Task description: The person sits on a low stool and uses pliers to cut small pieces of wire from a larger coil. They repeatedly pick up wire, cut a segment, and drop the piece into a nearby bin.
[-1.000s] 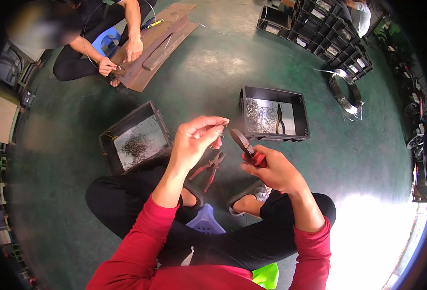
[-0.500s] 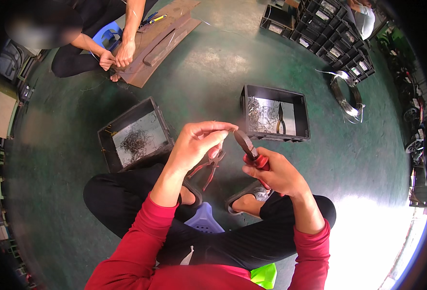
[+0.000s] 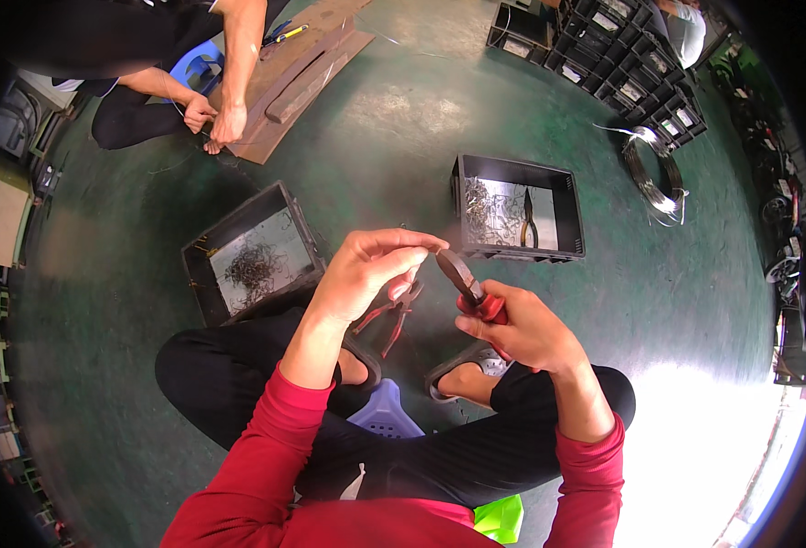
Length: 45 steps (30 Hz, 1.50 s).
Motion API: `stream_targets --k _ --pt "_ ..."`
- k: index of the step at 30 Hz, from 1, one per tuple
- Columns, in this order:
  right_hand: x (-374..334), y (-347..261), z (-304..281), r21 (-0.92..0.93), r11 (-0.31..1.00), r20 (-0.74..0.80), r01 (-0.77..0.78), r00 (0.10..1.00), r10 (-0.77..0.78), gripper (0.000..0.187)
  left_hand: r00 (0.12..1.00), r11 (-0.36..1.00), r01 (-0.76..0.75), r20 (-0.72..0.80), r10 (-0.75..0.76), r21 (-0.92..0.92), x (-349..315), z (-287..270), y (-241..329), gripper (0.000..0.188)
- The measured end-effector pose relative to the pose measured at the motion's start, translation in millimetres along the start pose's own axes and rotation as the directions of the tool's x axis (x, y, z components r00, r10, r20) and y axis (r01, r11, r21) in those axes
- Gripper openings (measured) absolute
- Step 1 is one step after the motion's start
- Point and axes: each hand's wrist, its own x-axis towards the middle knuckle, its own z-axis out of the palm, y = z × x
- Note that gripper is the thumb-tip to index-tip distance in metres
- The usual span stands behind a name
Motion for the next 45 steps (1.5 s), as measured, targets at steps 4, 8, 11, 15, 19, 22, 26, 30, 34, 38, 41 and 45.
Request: stream_targets --k 4,8,11,15,19,22,26,30,34,38,41,45 --pt "0.7 0.7 2.5 0.004 1.000 -0.021 0.016 1.000 -0.016 0.034 1.000 1.000 0.005 0.002 -0.005 0.013 0.2 -0.7 -1.2 0.021" --pt "0.0 0.0 2.5 -0.013 1.000 -0.024 -0.028 0.999 0.028 0.031 1.000 1.000 -0.013 0.024 0.012 0.020 1.2 -0.3 -0.3 0.021" --pt "0.1 0.2 4.1 -0.018 0.999 -0.072 0.032 0.997 -0.033 0.025 0.997 0.996 -0.046 0.065 0.041 0.080 1.1 1.1 3.0 0.022" --pt "0.1 4.6 5.8 0.090 0.994 -0.106 0.057 0.993 -0.047 0.021 0.992 0.982 -0.031 0.127 0.007 0.186 -6.7 4.1 5.1 0.025" --pt "1.9 10.4 6.3 0.010 0.994 -0.152 0.107 0.983 -0.104 0.018 0.991 0.975 -0.098 0.112 0.077 0.202 -5.0 11.1 -3.7 0.026" --pt "3.5 13.4 7.3 -0.001 0.992 -0.155 0.130 0.980 -0.128 0.018 0.988 0.958 -0.152 0.055 0.143 0.243 -2.4 14.3 -9.3 0.025" --pt "5.5 17.5 5.0 0.055 0.996 -0.081 0.070 0.995 -0.065 0.024 0.992 0.954 -0.125 0.045 0.117 0.271 -3.5 13.3 -8.9 0.025" --pt "7.3 20.8 3.3 0.130 0.991 0.000 0.021 1.000 -0.021 0.029 0.993 0.992 -0.029 0.120 0.014 0.121 -1.6 9.2 -6.4 0.027" --pt "7.3 22.0 3.1 0.137 0.991 0.044 0.007 0.999 -0.013 0.029 0.978 0.999 0.023 0.207 -0.030 0.039 0.7 2.0 -6.1 0.028" --pt "6.0 21.7 1.8 0.182 0.983 0.088 -0.035 0.996 0.019 0.028 0.969 1.000 0.017 0.246 -0.021 0.022 1.8 -2.0 -7.0 0.028" --pt "5.7 20.9 1.9 0.192 0.981 0.100 -0.032 0.995 0.013 0.027 0.971 0.999 0.014 0.236 -0.025 0.048 1.5 -1.9 -7.9 0.028" --pt "5.8 20.5 3.2 0.140 0.990 0.066 -0.004 0.998 -0.005 0.025 0.983 0.987 -0.028 0.185 -0.001 0.155 1.5 0.1 -8.6 0.028"
